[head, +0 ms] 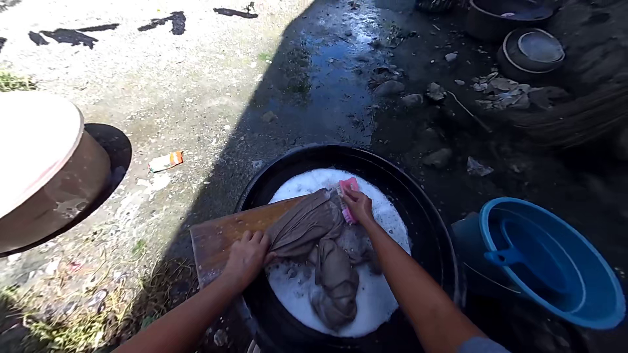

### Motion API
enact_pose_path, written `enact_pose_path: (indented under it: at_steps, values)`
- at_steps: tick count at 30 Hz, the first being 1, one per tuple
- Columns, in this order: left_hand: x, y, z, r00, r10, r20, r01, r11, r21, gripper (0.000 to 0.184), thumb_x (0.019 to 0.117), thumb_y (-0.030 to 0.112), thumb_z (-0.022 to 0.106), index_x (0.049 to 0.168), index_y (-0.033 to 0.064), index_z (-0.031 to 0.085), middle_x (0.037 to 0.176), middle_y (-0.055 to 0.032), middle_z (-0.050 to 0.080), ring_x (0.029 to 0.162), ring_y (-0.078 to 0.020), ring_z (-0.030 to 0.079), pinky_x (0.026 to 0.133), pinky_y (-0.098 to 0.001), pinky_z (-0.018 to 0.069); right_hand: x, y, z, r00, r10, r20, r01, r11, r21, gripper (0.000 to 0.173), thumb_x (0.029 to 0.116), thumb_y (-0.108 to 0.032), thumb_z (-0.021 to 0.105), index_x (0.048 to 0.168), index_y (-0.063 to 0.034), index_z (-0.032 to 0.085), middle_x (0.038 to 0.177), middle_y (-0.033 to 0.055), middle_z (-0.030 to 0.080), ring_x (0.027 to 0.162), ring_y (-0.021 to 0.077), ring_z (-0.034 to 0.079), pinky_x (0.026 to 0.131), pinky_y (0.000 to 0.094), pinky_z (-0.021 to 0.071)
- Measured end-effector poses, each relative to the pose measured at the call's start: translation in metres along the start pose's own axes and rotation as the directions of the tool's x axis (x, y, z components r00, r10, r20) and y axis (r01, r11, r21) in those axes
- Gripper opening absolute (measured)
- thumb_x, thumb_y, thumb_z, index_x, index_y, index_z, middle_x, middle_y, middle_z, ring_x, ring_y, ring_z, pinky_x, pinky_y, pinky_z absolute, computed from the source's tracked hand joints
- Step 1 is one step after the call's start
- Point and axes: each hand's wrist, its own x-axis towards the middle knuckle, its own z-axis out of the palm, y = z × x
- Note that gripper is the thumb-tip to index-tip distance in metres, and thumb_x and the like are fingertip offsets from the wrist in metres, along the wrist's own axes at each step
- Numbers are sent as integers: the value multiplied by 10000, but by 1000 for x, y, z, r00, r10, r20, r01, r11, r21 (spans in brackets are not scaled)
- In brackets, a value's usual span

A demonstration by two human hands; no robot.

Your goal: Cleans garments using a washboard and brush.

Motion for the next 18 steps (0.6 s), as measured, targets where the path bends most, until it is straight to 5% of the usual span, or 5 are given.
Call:
enact_pose_path:
  at_steps: [4, 8, 10, 13, 18]
  values:
    - [1, 4, -10, 998, 10, -63, -31, 939, -343, 375, 1109, 212, 421, 1261, -60, 630, 1293, -268, 628, 1277, -449, 551, 1012, -618, 419, -43, 70, -17, 934, 129, -333, -195, 965, -175, 414, 998, -231, 662, 1386, -85, 653, 1501, 321, 481, 1365, 514, 484, 1112, 615, 388]
    - [6, -7, -16, 983, -174, -63, 124, 871, -475, 438, 1132, 243, 330, 1205, -82, 615, 1199, -296, 632, 1204, -442, 591, 997, -615, 435, -72, 54, 10, 918, 377, -126, -398, 871, -290, 444, 1088, -85, 421, 1501, 78, 427, 1524, 334, 439, 1428, 467, 435, 1173, 559, 350]
    - [7, -16, -7, 984, -143, -106, 118, 970, -215, 464, 1129, 262, 325, 1248, -72, 624, 1315, -282, 615, 1323, -453, 529, 997, -623, 433, -77, 19, 36, 989, 29, -145, -65, 966, -249, 387, 1020, -109, 552, 1365, 55, 615, 1423, 297, 572, 1350, 437, 542, 1143, 551, 406]
    - [9, -20, 2, 990, -70, -124, 67, 997, -22, 480, 1119, 293, 362, 1198, -80, 653, 1291, -289, 624, 1304, -481, 529, 943, -614, 456, -112, -49, 87, 837, -528, -146, 523, 849, -73, 288, 876, -189, 751, 1125, -54, 800, 1267, 306, 673, 1103, 526, 671, 895, 658, 538]
    - [11, -16, -5, 995, -98, -31, 99, 995, 10, 438, 1104, 266, 383, 1276, -45, 640, 1383, -248, 601, 1366, -451, 496, 988, -601, 452, -91, -78, 66, 937, -133, 324, 199, 963, -181, 353, 1020, -284, 621, 1284, -71, 718, 1494, 253, 524, 1313, 443, 557, 1070, 567, 457]
